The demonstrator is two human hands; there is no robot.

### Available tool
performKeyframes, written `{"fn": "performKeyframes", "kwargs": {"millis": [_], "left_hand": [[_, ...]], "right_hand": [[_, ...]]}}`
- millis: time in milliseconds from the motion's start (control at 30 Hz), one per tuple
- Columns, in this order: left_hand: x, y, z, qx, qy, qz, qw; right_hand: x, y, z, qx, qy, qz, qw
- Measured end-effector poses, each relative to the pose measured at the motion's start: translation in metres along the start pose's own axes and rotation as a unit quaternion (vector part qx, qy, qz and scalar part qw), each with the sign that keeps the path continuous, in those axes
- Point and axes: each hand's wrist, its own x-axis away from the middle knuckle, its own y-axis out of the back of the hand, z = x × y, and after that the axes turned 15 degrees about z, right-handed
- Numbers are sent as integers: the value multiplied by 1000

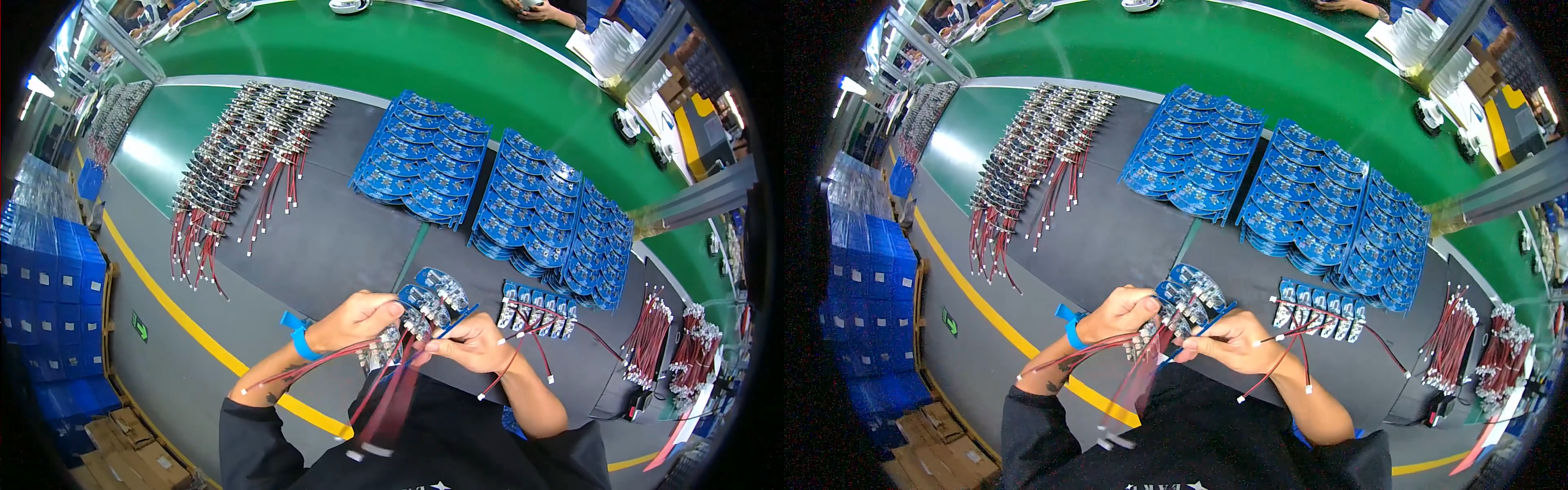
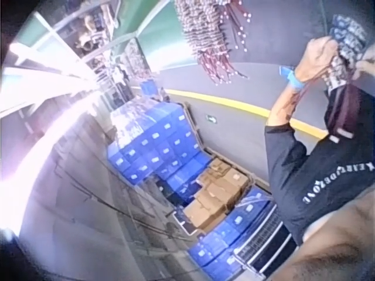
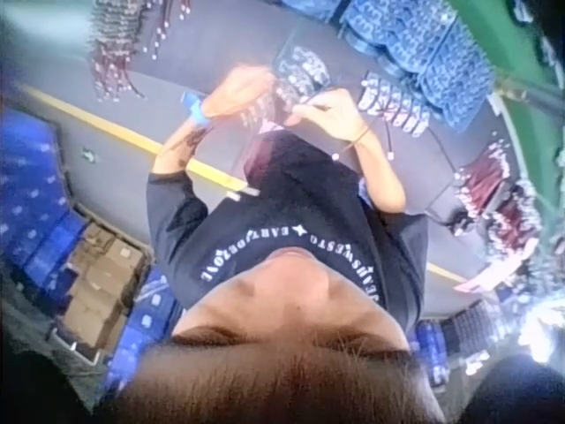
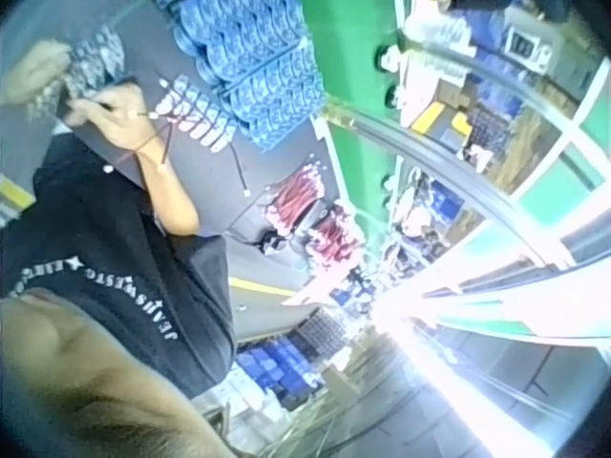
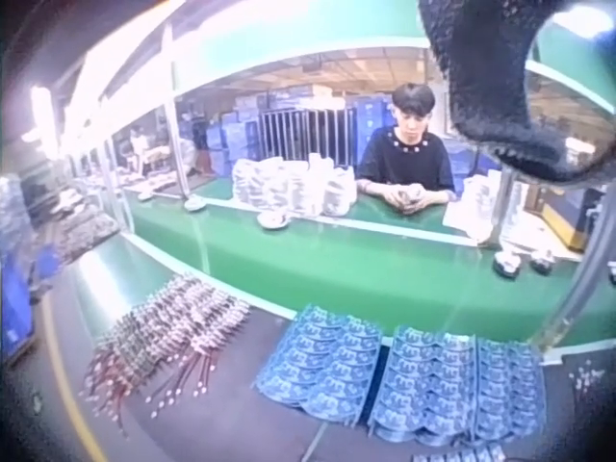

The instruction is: The person assembles electronic components and wire harnesses onto a printed circuit board by hand.

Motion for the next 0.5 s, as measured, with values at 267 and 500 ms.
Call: {"fn": "performKeyframes", "kwargs": {"millis": [267,500], "left_hand": [[-7,42,10,-246,-56,-169,953],[-24,80,25,-382,-120,-217,890]], "right_hand": [[27,4,-2,0,-9,-152,988],[30,4,-4,22,-38,-148,988]]}}
